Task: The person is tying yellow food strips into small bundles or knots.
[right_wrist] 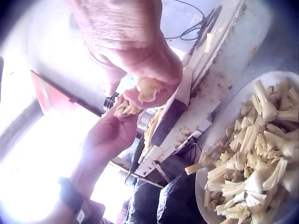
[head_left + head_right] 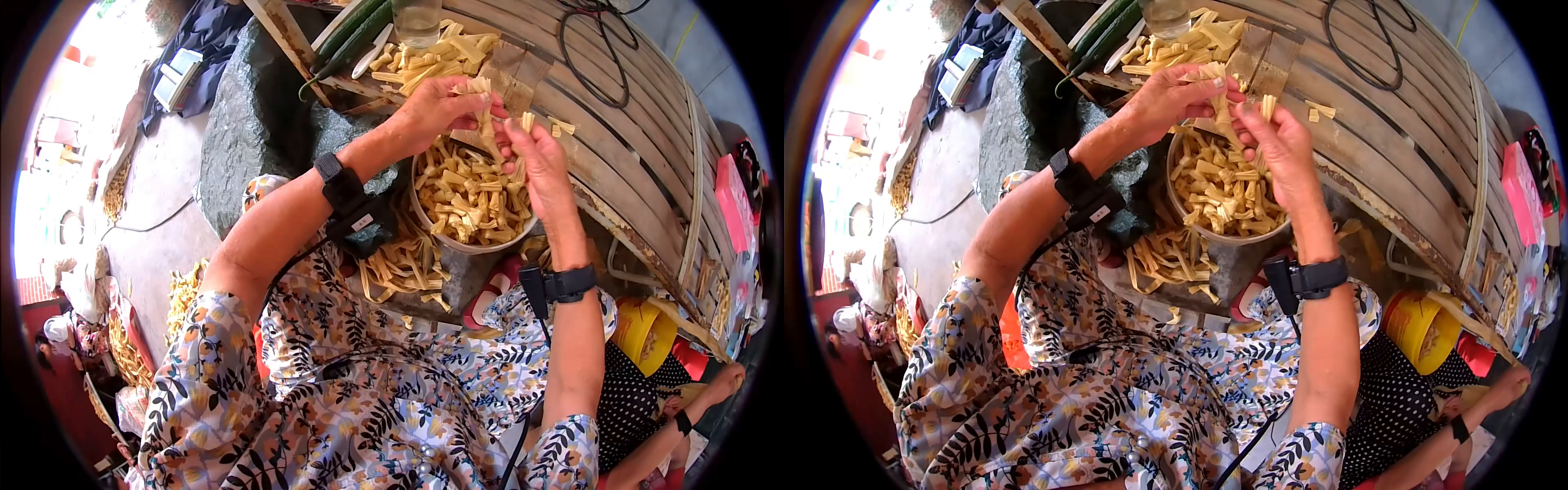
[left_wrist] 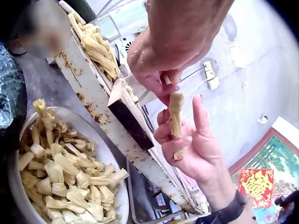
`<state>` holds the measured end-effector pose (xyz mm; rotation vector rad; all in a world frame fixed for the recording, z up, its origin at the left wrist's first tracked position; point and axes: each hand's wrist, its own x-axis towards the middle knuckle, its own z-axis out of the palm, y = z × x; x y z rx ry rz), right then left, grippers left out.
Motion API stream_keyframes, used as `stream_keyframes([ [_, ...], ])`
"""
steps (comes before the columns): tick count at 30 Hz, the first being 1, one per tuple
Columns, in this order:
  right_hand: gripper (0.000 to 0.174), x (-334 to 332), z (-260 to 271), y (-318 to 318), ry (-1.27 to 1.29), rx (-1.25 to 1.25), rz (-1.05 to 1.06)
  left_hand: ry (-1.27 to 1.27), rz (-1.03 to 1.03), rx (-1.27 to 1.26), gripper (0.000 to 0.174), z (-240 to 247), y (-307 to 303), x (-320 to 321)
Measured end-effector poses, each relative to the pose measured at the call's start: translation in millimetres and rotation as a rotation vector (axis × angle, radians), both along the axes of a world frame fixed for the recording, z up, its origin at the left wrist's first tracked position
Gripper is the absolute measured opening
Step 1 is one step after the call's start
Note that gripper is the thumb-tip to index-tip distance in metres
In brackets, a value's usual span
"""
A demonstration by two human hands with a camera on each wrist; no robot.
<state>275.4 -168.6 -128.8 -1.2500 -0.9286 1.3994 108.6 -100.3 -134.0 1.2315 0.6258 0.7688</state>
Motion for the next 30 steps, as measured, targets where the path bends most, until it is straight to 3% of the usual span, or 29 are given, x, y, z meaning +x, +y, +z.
stream_keyframes([
  [4,0.027,-7,1,1,-0.158,-0.01,-0.036,-0.027,0.055,-0.081,0.023,-5,-3,7],
  [7,0.028,-9,-4,3,-0.134,0.112,-0.053,-0.021,0.114,-0.129,0.022,-3,-7,14],
  [10,0.025,-1,-2,7,-0.109,0.142,-0.079,0.104,0.041,-0.055,0.019,4,5,8],
  [14,0.014,18,8,12,-0.321,0.203,-0.072,0.059,0.0,-0.09,0.014,6,20,9],
  [20,0.016,27,-3,34,-0.45,0.277,-0.109,0.062,0.039,0.02,0.013,-1,39,17],
  [23,0.015,32,-7,46,-0.367,0.416,-0.167,0.093,0.048,0.15,0.012,-1,48,24],
  [30,0.011,30,-20,64,-0.367,0.427,-0.341,0.224,0.172,0.402,0.011,-2,58,38],
])
